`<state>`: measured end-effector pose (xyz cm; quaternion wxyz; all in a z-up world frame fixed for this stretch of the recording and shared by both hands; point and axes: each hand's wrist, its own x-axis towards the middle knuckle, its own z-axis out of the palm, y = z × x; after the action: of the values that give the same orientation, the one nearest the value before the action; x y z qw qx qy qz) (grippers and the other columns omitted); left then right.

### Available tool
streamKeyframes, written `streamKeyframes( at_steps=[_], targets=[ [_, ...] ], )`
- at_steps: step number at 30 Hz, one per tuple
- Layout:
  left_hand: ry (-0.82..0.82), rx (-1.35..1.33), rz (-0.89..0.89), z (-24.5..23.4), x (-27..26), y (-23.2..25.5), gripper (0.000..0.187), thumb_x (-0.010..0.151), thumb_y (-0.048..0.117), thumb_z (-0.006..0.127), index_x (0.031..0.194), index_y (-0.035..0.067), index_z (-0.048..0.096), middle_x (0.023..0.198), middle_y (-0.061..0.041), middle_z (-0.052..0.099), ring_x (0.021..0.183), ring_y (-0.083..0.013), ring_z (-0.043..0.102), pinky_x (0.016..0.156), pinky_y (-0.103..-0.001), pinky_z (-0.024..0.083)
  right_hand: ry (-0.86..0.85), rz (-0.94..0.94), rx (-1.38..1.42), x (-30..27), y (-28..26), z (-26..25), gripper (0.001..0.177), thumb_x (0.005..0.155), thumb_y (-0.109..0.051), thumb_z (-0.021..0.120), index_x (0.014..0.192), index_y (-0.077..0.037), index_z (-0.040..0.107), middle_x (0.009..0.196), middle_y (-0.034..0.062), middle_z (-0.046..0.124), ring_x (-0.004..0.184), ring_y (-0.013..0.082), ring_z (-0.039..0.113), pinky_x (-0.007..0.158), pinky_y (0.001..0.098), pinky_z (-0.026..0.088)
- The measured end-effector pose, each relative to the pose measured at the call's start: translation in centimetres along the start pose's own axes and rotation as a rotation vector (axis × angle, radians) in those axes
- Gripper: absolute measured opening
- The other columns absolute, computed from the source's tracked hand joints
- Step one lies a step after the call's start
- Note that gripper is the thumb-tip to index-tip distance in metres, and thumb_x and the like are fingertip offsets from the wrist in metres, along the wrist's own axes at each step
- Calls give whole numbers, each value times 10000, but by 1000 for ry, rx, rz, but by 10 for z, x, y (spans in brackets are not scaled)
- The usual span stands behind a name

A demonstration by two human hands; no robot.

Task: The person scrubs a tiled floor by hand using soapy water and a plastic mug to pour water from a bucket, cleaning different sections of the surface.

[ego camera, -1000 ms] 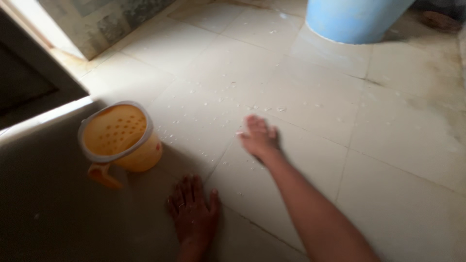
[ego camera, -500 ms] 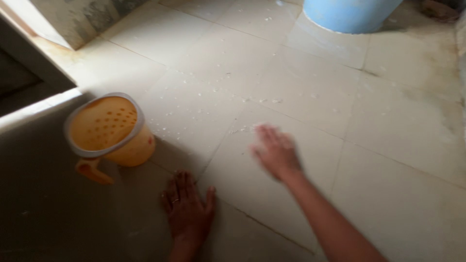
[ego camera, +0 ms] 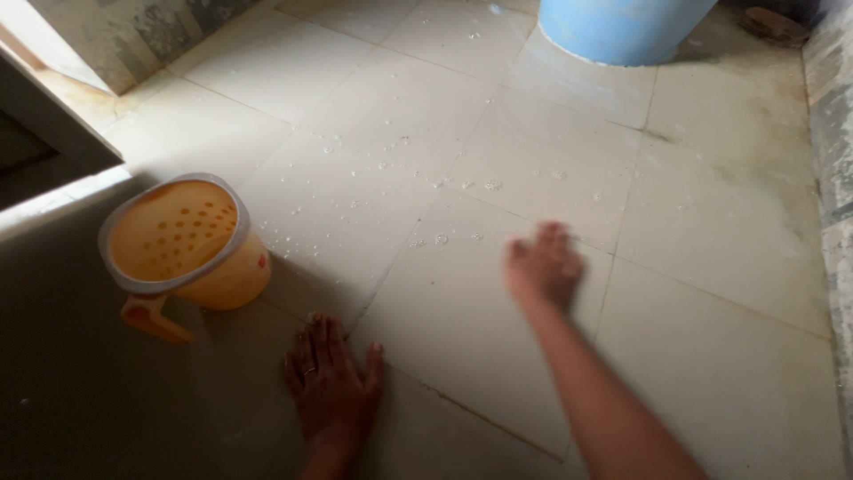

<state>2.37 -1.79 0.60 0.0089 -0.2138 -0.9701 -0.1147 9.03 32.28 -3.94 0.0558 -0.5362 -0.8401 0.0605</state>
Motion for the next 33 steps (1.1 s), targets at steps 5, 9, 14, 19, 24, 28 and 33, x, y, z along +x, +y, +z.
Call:
streamKeyframes(
  at_steps=[5, 9, 14, 19, 24, 28, 33],
  targets=[
    [37, -9, 34, 4, -2, -3, 783, 946, 615, 432, 1520, 86, 364, 1623, -141, 297, 1503, -314, 236, 1203, -524, 127, -45, -459, 59, -87, -106, -15, 676, 1054, -495, 304, 1600, -101, 246, 1681, 81, 254, 1532, 245, 233, 1209, 529, 154],
    [102, -28, 43, 7, -6, -4, 751, 946, 585, 439, 1510, 90, 402, 1603, -121, 354, 1485, -318, 276, 1208, -511, 152, -39, -411, 206, -138, -131, -20, 715, 1048, -480, 351, 1628, -78, 236, 1654, 81, 326, 1554, 232, 267, 1260, 482, 174],
    [107, -61, 65, 5, -10, -8, 712, 957, 566, 464, 1489, 95, 439, 1582, -118, 401, 1481, -314, 308, 1205, -505, 175, 29, -340, 164, -116, -119, -19, 949, 990, -635, 399, 1588, 33, 87, 1656, 221, 181, 1525, 322, 185, 1215, 441, 139],
    [163, -71, 81, 5, -11, -8, 693, 944, 560, 493, 1460, 96, 481, 1570, -107, 425, 1478, -302, 329, 1200, -510, 198, 106, -429, 198, -94, -111, -26, 997, 937, -725, 384, 1620, -62, 90, 1686, 196, 124, 1549, 316, 159, 1221, 463, 112],
    [156, -87, 65, 5, -11, -7, 672, 935, 546, 526, 1435, 97, 511, 1550, -107, 455, 1471, -299, 341, 1202, -516, 204, -204, -657, 5, -107, -113, -45, 781, 959, -758, 285, 1613, -348, 175, 1724, 48, 109, 1580, 304, 89, 1250, 509, 65],
    [195, -79, 78, 4, -11, -6, 663, 940, 535, 527, 1433, 92, 513, 1544, -111, 468, 1479, -298, 346, 1204, -516, 210, -167, -614, 38, -107, -116, -49, 840, 944, -764, 267, 1631, -291, 168, 1696, 52, 128, 1556, 284, 108, 1229, 507, 60],
    [209, -94, 79, 3, -10, -5, 666, 950, 531, 520, 1438, 78, 512, 1545, -125, 466, 1479, -301, 351, 1205, -512, 211, -213, -565, 48, -107, -114, -45, 817, 931, -752, 255, 1609, -300, 198, 1698, 17, 151, 1565, 243, 114, 1237, 496, 44]
  ],
)
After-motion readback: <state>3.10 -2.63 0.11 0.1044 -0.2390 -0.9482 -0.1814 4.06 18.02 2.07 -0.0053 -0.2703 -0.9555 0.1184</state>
